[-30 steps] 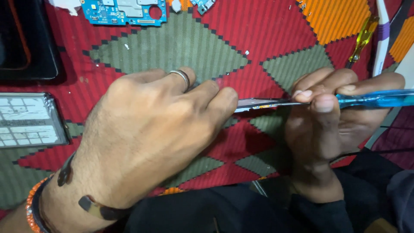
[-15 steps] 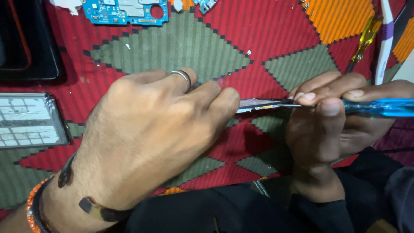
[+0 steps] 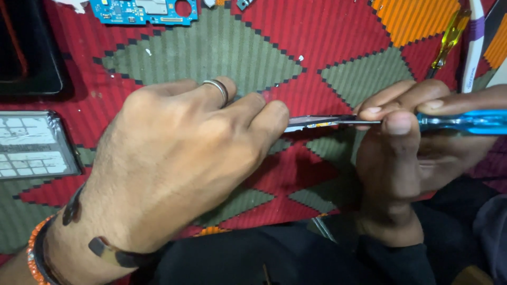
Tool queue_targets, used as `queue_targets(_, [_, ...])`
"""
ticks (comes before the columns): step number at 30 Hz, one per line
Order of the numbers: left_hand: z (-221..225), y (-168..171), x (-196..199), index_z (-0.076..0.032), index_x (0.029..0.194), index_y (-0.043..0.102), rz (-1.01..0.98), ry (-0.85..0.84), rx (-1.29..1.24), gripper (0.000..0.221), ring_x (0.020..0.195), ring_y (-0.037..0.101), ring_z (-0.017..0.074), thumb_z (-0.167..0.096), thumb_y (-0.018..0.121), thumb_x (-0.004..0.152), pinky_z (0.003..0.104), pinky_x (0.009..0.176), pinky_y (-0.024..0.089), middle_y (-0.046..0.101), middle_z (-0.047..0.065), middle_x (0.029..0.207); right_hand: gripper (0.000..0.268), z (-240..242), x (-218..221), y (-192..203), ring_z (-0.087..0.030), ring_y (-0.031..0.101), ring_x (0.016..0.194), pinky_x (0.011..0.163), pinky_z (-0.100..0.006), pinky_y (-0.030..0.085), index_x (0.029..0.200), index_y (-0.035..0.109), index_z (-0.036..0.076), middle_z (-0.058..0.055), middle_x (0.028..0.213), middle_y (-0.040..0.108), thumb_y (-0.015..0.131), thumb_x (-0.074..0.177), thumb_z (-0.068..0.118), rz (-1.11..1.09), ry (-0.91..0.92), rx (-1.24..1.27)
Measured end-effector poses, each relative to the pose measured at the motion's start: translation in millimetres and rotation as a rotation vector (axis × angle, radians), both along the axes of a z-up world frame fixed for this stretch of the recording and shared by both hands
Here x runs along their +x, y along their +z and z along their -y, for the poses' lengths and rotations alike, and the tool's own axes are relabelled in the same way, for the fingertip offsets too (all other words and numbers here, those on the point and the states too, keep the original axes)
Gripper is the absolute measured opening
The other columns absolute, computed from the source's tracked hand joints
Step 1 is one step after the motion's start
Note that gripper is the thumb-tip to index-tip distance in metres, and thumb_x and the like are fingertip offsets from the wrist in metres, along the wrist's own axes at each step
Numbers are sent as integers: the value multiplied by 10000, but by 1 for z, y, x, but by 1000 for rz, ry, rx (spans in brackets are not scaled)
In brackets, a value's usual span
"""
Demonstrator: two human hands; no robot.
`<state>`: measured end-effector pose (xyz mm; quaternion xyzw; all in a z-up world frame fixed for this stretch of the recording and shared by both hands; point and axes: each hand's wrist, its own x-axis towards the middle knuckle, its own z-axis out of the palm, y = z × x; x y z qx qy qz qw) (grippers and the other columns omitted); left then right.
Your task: Cleaning a smartphone chassis with a brush and using a screwdriver to work on internal components during a repair process.
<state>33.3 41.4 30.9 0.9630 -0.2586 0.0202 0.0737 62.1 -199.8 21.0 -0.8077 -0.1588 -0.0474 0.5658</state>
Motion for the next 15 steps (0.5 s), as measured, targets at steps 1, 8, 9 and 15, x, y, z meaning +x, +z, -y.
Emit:
queue_targets(1, [0, 0, 0, -300, 795, 463, 0, 5, 0, 364, 619, 514, 130, -99, 631, 1048, 292, 520, 404, 492, -121, 668, 223, 1, 1, -2, -232, 527, 695, 695, -341, 526, 1155, 334, 125, -106, 828, 432, 548, 1099, 101, -20, 5, 51])
queue_targets(8, [0, 0, 1, -291, 809, 493, 0, -8, 5, 352, 620, 512, 130, -73, 652, 1036, 296, 504, 405, 508, -113, 666, 248, 3, 2, -2, -229, 532, 704, 666, -347, 506, 1148, 310, 143, -82, 831, 431, 553, 1106, 130, -99, 1, 34])
queue_targets(9, [0, 0, 1, -291, 804, 489, 1, -9, 6, 357, 614, 517, 131, -69, 652, 1030, 293, 513, 413, 513, -115, 668, 233, 3, 2, -3, -213, 523, 715, 691, -339, 509, 1161, 332, 152, -75, 827, 430, 558, 1106, 132, -117, -1, 58])
queue_targets(15, [-1, -2, 1, -290, 819, 488, 4, -5, 17, 374, 590, 514, 116, -56, 653, 1059, 286, 507, 418, 500, -125, 656, 255, 1, 2, -9, -195, 501, 697, 677, -328, 497, 1158, 364, 153, -74, 819, 455, 605, 1090, 200, -113, -43, 103])
